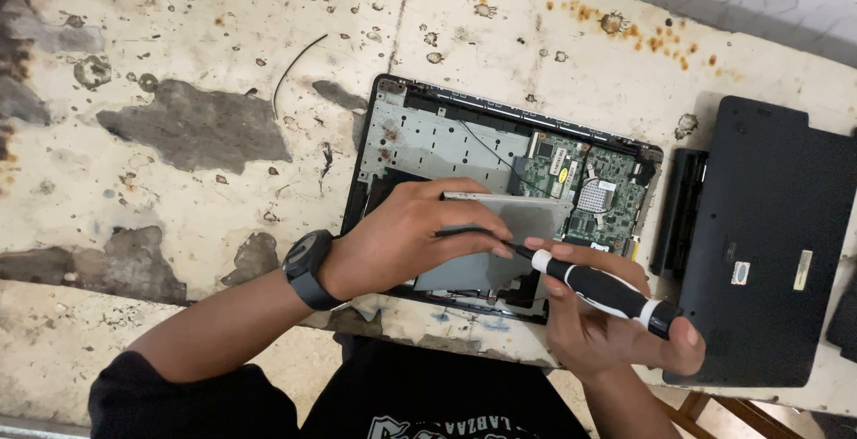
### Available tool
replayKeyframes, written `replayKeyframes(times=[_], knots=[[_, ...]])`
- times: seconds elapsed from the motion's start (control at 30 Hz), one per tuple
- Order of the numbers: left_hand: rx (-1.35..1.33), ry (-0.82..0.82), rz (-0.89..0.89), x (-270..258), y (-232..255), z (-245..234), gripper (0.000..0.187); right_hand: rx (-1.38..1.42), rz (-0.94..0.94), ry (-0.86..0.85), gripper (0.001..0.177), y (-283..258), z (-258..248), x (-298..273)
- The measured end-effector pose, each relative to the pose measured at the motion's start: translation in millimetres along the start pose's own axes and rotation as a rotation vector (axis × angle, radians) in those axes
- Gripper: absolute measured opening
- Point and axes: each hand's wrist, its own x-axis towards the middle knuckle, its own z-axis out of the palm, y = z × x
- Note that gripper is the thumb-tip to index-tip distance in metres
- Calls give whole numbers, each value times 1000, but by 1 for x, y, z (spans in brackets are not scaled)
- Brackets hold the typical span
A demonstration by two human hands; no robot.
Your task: The person removes an optical drive from a disassembled laptop using a screwdriver. They then insert a new optical drive into the laptop's drive bay and secure it by tightening screws with the screwdriver.
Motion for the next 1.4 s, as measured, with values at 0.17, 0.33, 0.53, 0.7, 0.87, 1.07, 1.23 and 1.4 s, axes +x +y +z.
replayKeyframes(times=[0.17,0.33,0.53,0.7,0.87,1.07,1.23,1.4], knots=[[-3,-18,-20,-1,0,0,16,78,117,66,91,1,-8,-13],[-53,-30,-62,2,5,-4,18,-90,-34,19,91,-4,-4,6],[-175,-9,-217,11,15,-11,42,-252,-82,139,93,7,-41,-4],[-182,-29,-360,14,18,-8,51,-283,-162,115,83,13,-36,8],[-134,3,-422,16,22,-9,27,-272,-150,91,90,20,-37,4],[-201,21,-381,15,18,-8,31,-255,-154,78,90,30,-36,5],[-160,16,-396,15,17,-7,27,-268,-148,60,90,30,-34,6],[-164,15,-406,14,16,-7,28,-260,-161,57,87,29,-33,8]])
